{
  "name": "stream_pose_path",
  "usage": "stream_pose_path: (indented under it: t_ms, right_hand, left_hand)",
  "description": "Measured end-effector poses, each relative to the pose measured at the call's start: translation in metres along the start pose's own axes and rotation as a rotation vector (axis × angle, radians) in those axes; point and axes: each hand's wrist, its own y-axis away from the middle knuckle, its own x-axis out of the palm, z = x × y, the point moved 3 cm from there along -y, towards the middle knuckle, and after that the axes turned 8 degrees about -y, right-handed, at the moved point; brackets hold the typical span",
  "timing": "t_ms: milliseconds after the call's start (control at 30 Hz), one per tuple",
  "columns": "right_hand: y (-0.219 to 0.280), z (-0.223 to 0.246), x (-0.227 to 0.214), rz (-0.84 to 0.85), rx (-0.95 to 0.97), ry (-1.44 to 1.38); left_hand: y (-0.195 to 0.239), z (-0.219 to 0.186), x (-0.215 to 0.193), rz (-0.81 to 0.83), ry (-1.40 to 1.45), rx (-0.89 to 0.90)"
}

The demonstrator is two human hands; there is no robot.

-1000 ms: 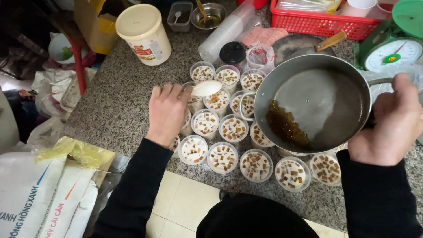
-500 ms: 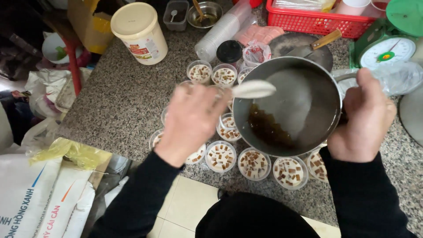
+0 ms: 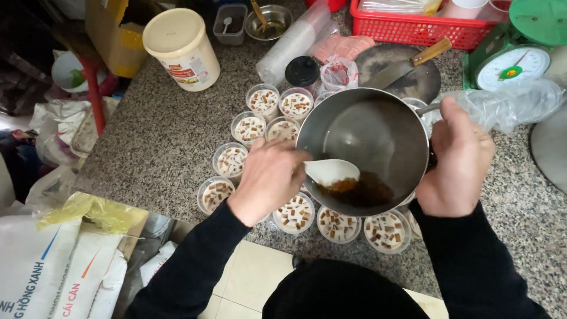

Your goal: The person uses a white ladle to scoop a brown, gelatinous topping from a metal pot and adds it to multiple small plastic cups filled with a white liquid. The person systematically fills each cup in rows on a granite countertop.

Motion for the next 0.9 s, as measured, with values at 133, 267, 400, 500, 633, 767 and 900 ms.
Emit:
stream_pose_path:
  t_ms: [133, 267, 400, 500, 633, 767, 900]
  right_hand:
    - [-0.001, 0.002, -0.001, -0.031, 0.048, 0.005]
    - [-0.003, 0.002, 0.001, -0.05, 0.037, -0.001]
    - [-0.006, 0.006, 0.003, -0.127, 0.051, 0.002]
    - [-0.017, 0.008, -0.007, -0.169, 0.036, -0.012]
    - [-0.037, 0.02, -0.03, -0.216, -0.044, 0.001]
    - [-0.044, 0.038, -0.041, -0.216, -0.098, 0.084]
    - [-0.049, 0.047, -0.05, -0.22, 0.062, -0.123]
  left_hand:
    - [-0.007, 0.008, -0.005, 0.032, 0.165, -0.182]
    - [-0.012, 0.021, -0.014, 0.043, 0.206, -0.255]
    - [-0.018, 0.035, -0.029, 0.192, 0.348, -0.472]
    - [-0.027, 0.044, -0.046, 0.224, 0.473, -0.579]
    - [-0.035, 0.07, -0.07, 0.099, 0.479, -0.611]
    - [-0.05, 0.107, -0.061, -0.035, 0.392, -0.573]
    - [-0.063, 0.145, -0.009, -0.022, 0.212, -0.596]
